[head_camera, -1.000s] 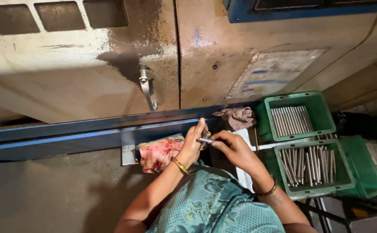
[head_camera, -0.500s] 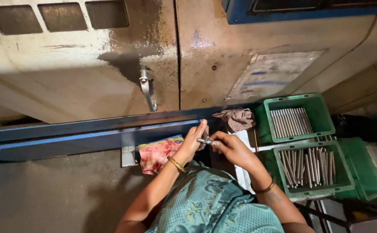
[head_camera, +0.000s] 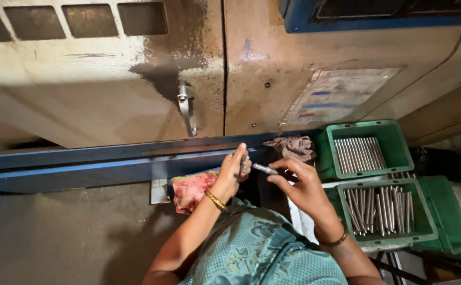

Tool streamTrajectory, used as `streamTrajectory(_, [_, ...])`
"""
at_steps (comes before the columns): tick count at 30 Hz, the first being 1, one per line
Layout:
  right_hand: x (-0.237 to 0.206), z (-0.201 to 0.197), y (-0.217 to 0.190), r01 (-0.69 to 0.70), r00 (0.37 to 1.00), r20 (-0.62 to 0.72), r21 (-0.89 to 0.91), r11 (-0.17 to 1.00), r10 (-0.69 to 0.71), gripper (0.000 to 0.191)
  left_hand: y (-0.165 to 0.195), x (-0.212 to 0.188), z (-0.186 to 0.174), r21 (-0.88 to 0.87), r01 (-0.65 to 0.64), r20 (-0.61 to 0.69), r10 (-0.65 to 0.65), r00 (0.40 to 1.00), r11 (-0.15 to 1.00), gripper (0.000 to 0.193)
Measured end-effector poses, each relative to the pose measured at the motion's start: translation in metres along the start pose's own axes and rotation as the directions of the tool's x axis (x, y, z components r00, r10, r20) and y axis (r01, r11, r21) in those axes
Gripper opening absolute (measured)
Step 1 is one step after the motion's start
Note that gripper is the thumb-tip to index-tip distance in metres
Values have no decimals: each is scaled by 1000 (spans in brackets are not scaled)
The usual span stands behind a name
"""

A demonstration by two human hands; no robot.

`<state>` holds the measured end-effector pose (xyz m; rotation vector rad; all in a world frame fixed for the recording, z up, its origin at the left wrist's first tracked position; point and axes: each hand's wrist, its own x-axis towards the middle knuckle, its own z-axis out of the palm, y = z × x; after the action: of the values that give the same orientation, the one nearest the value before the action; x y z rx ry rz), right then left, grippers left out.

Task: The person repeatedly cleans cylindrical metal rods by wiping them with a cloth, inserting them into a machine, and removing them. The person handles the rods one at a time, wiping each with a cloth before placing it into a green container.

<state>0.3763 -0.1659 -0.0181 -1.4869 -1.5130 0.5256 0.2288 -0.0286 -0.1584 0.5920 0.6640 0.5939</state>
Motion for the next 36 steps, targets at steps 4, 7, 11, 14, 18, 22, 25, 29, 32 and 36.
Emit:
streamTrajectory(4, [9,14,-9,120,993,29,-141,983,-117,25,2,-10,16,36,-76,68,73,995,997,47])
streamTrajectory(7, [10,19,-10,80,997,36,-177,981,-75,24,6,-14,22,75,-9,-60,14,998,997,41])
streamTrajectory(11, [9,19,-6,160,987,34,-184,970,-156,26,6,-14,23,119,-96,27,93,995,988,48])
streamTrajectory(14, [7,21,1,162,987,27,-184,970,-160,26,2,-12,22,168,-81,-36,88,995,983,49])
streamTrajectory(18, [5,25,10,167,986,29,-185,969,-164,25,-2,-8,20,216,-107,0,110,994,971,51])
streamTrajectory(22, [3,27,17,-25,998,47,-137,990,32,24,-3,-5,20,318,-166,39,162,986,934,56])
streamTrajectory(25, [0,30,24,-82,996,35,-100,992,86,23,-5,-2,21,308,-193,68,181,981,932,55])
streamTrajectory(29, [-6,36,47,-126,991,42,-95,987,130,21,-6,6,18,321,-172,57,162,985,931,51])
streamTrajectory(32, [-8,39,77,-242,965,171,287,927,199,13,-10,17,16,384,-151,52,142,988,911,54])
streamTrajectory(36, [-18,26,104,-536,844,298,495,684,446,10,-31,38,20,430,-80,126,27,992,899,57])
